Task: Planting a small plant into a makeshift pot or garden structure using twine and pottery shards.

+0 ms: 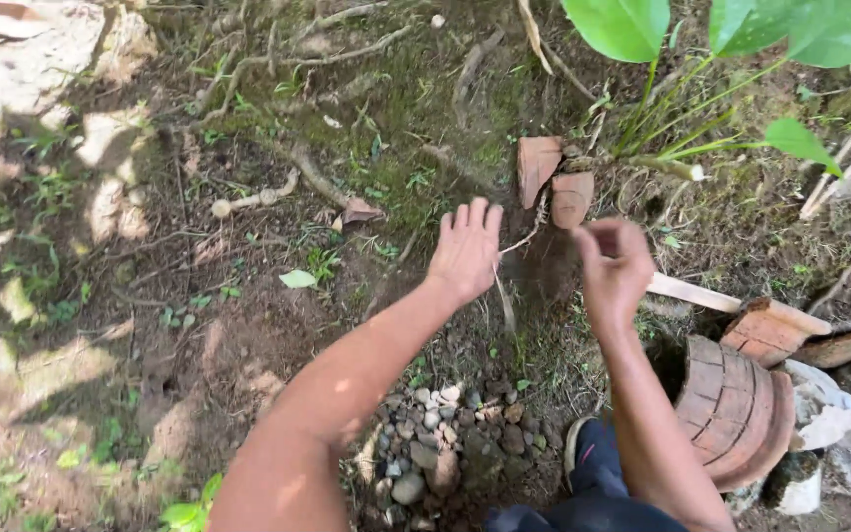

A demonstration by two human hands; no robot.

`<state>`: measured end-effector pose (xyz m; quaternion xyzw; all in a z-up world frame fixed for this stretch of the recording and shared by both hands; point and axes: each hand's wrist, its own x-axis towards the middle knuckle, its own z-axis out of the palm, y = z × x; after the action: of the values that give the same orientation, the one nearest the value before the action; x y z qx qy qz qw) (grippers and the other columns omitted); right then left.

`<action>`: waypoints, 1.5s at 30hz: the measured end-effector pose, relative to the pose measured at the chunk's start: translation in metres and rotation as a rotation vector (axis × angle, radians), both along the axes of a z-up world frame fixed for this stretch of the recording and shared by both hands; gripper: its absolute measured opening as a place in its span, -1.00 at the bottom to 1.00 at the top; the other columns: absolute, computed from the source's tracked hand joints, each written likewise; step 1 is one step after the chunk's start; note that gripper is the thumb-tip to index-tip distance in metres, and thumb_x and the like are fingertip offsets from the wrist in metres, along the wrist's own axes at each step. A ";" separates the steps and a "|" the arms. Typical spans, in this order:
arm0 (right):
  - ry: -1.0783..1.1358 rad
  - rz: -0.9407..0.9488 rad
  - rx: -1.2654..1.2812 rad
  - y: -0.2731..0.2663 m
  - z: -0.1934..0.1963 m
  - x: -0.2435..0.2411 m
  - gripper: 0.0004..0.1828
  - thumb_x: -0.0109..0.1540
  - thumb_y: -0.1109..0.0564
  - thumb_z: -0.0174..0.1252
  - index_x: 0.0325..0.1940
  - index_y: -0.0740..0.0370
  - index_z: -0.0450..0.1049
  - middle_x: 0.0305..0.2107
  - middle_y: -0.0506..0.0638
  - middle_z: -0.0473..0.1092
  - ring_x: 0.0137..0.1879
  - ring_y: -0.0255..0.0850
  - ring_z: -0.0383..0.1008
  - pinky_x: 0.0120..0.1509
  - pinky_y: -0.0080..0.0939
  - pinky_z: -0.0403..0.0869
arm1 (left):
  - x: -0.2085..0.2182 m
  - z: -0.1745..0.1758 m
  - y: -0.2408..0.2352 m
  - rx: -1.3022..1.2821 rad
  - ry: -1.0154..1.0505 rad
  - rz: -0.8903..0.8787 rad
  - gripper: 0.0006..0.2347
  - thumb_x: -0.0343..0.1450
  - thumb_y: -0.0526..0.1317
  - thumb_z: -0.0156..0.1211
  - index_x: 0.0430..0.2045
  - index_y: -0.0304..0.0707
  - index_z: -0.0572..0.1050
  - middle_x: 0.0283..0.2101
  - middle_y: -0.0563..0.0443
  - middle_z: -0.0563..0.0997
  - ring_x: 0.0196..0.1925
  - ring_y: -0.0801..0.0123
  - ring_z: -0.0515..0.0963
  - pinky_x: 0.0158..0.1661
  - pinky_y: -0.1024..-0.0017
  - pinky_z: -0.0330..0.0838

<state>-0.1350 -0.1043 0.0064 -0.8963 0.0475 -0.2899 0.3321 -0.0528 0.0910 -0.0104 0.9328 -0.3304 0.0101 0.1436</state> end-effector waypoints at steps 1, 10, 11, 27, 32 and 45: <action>0.025 -0.081 0.182 -0.004 0.010 0.000 -0.87 0.30 0.22 0.33 -0.10 0.27 0.55 -0.22 0.02 0.54 -0.15 -0.23 0.56 -0.08 -0.21 0.60 | 0.002 0.002 -0.002 -0.037 0.039 0.029 -0.33 0.30 -0.20 0.34 0.30 -0.39 0.15 0.22 -0.27 0.24 0.27 -0.07 0.31 0.28 -0.12 0.19; -0.109 -0.114 0.128 -0.037 0.005 0.014 -0.79 0.32 0.27 0.36 0.02 0.33 0.57 -0.18 0.02 0.50 -0.13 -0.31 0.53 0.00 -0.33 0.55 | 0.034 0.057 0.024 0.102 0.150 -0.142 -0.05 0.04 -0.29 0.46 0.39 -0.20 0.04 0.32 -0.23 0.13 0.33 -0.08 0.19 0.20 -0.20 0.15; -0.144 -0.086 0.158 -0.039 0.005 0.017 -0.79 0.34 0.24 0.36 0.05 0.32 0.58 -0.16 0.01 0.50 -0.11 -0.32 0.52 0.01 -0.33 0.55 | 0.036 0.065 0.025 0.124 0.143 -0.163 -0.04 0.02 -0.30 0.47 0.39 -0.20 0.05 0.33 -0.22 0.13 0.34 -0.08 0.18 0.20 -0.21 0.14; -0.141 -0.004 0.079 -0.049 0.008 0.084 -0.90 0.30 0.17 0.46 -0.24 0.24 0.68 -0.36 -0.04 0.62 -0.30 -0.35 0.49 -0.11 -0.28 0.43 | 0.062 0.028 -0.067 -0.532 -0.197 -0.084 -0.55 0.37 -0.42 0.21 0.21 -0.30 0.38 0.21 -0.11 0.39 0.22 0.03 0.41 0.21 0.15 0.37; -0.086 0.101 0.373 -0.060 -0.001 0.098 -0.97 0.30 0.31 0.35 -0.20 0.27 0.62 -0.35 -0.08 0.56 -0.32 -0.36 0.42 -0.26 -0.32 0.39 | 0.065 0.032 -0.082 -0.474 -0.253 -0.080 -0.58 0.33 -0.28 0.31 0.10 -0.30 0.47 0.06 -0.03 0.44 0.10 0.11 0.39 0.07 0.12 0.28; -0.015 0.238 0.251 -0.060 0.035 0.100 -0.88 0.26 0.38 0.32 -0.12 0.34 0.63 -0.27 -0.05 0.57 -0.18 -0.39 0.49 -0.06 -0.31 0.51 | 0.082 0.016 -0.096 -0.620 -0.257 -0.033 -0.76 0.29 -0.32 0.34 -0.16 -0.25 0.63 -0.13 0.04 0.47 0.02 0.18 0.43 0.02 0.22 0.29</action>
<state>-0.0349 -0.1638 0.0410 -0.8450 -0.0257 -0.2468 0.4737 0.0292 -0.0052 0.0052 0.8303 -0.3421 0.2256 0.3778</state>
